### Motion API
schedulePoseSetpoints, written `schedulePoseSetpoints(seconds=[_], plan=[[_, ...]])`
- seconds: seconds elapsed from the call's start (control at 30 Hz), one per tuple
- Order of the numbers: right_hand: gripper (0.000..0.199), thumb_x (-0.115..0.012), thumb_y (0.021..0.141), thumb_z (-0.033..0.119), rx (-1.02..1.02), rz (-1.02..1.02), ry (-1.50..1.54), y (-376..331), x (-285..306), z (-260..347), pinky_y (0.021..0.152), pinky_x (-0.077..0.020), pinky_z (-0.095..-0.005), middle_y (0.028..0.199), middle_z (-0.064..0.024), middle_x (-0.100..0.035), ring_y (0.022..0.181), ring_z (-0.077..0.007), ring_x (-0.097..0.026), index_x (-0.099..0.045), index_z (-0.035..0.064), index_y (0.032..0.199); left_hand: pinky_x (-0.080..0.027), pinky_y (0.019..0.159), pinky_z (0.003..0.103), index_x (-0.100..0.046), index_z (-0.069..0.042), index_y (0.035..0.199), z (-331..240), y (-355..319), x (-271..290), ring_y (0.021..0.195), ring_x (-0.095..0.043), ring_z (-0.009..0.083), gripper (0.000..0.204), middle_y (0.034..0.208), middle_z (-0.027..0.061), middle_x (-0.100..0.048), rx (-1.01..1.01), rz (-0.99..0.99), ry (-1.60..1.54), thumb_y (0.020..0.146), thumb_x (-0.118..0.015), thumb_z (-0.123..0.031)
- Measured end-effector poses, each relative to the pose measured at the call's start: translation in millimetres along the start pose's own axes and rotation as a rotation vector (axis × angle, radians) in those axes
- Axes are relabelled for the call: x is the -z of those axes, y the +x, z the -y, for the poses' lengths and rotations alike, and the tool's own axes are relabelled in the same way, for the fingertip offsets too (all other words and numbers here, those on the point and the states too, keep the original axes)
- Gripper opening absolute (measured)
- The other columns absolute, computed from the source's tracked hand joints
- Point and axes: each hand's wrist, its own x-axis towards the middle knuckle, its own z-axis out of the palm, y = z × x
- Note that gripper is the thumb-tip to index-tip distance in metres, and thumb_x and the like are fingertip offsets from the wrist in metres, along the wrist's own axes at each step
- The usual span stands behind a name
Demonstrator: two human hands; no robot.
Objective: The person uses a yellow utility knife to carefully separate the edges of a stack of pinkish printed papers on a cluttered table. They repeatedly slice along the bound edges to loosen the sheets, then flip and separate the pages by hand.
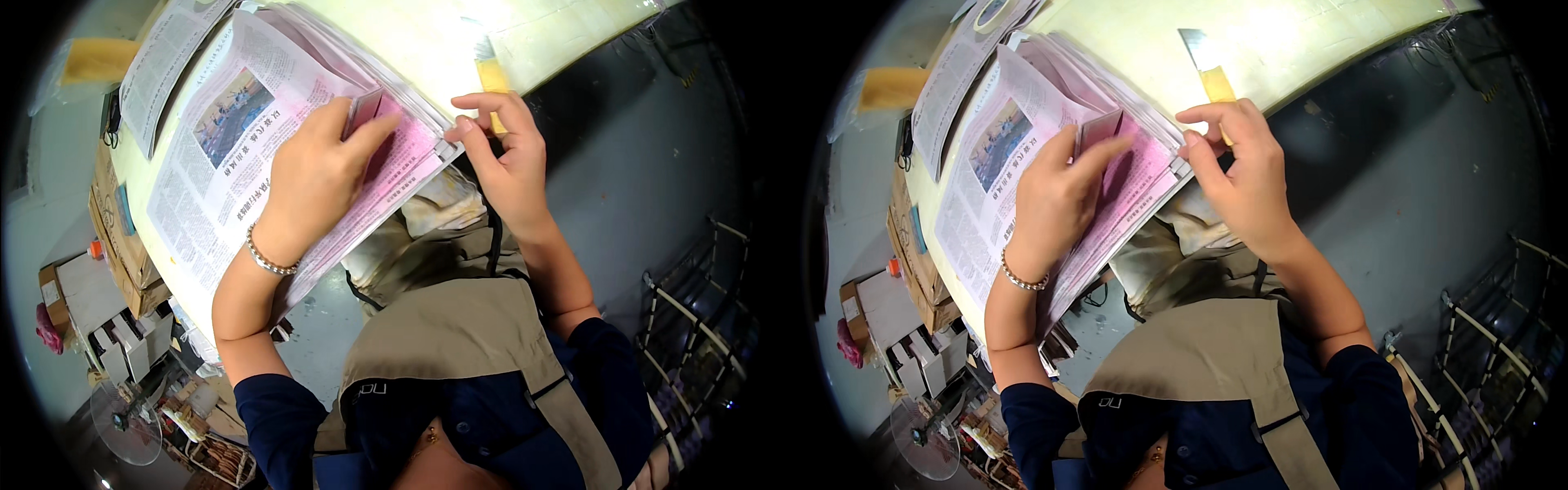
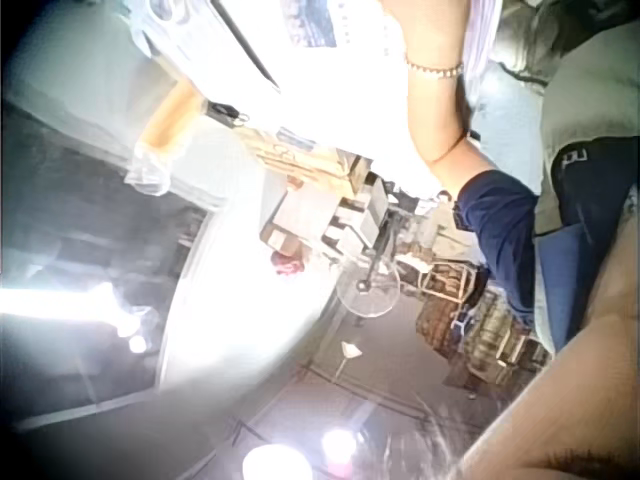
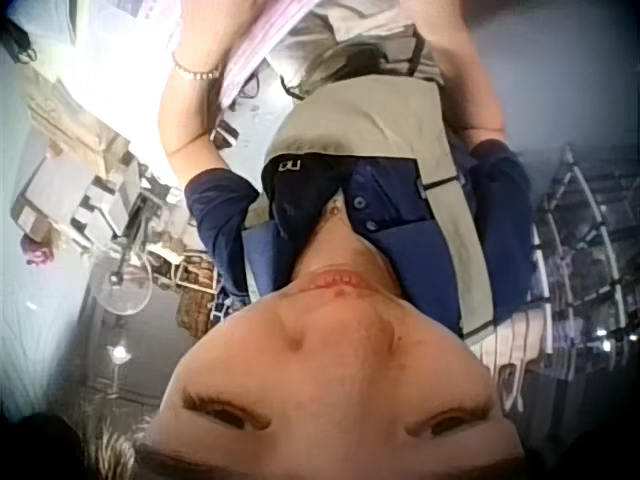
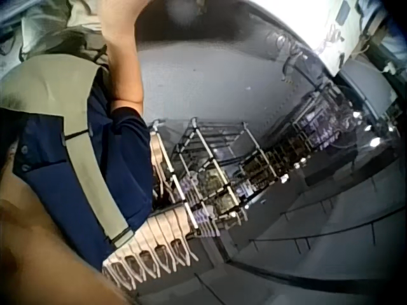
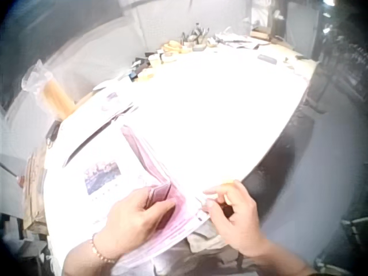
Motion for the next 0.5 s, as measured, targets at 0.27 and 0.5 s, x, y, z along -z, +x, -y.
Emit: schedulePoseSetpoints(seconds=[0.27, 0.5], plan=[[0.015, -0.057, 0.087, 0.001, -0.048, 0.049, 0.034, 4.5, -5.4, 12.1, 0.063, -0.0515, -0.024, 0.083, -0.0051, -0.047, 0.07, -0.0136, -0.064, -0.062, 0.0004, 0.102, -0.047, 0.068, 0.038, -0.066, -0.006, 0.099, -13.7, -3.2, 3.3, 0.081, -0.057, 0.032, 0.038, 0.091, 0.0147, -0.055, 0.032, 0.002, -0.065, 0.071, -0.076, -0.029], [0.015, -0.055, 0.088, -0.001, -0.169, 0.078, 0.247, 5.6, -11.2, 15.0, 0.067, -0.053, -0.0237, 0.086, -0.0038, -0.046, 0.08, -0.0167, -0.068, -0.061, -0.0027, 0.102, -0.045, 0.058, 0.037, -0.068, -0.004, 0.084, -0.1, 1.4, 12.0, 0.069, -0.054, 0.0274, 0.015, 0.074, 0.0103, -0.05, 0.063, 0.04, -0.192, 0.075, -0.066, -0.015]])
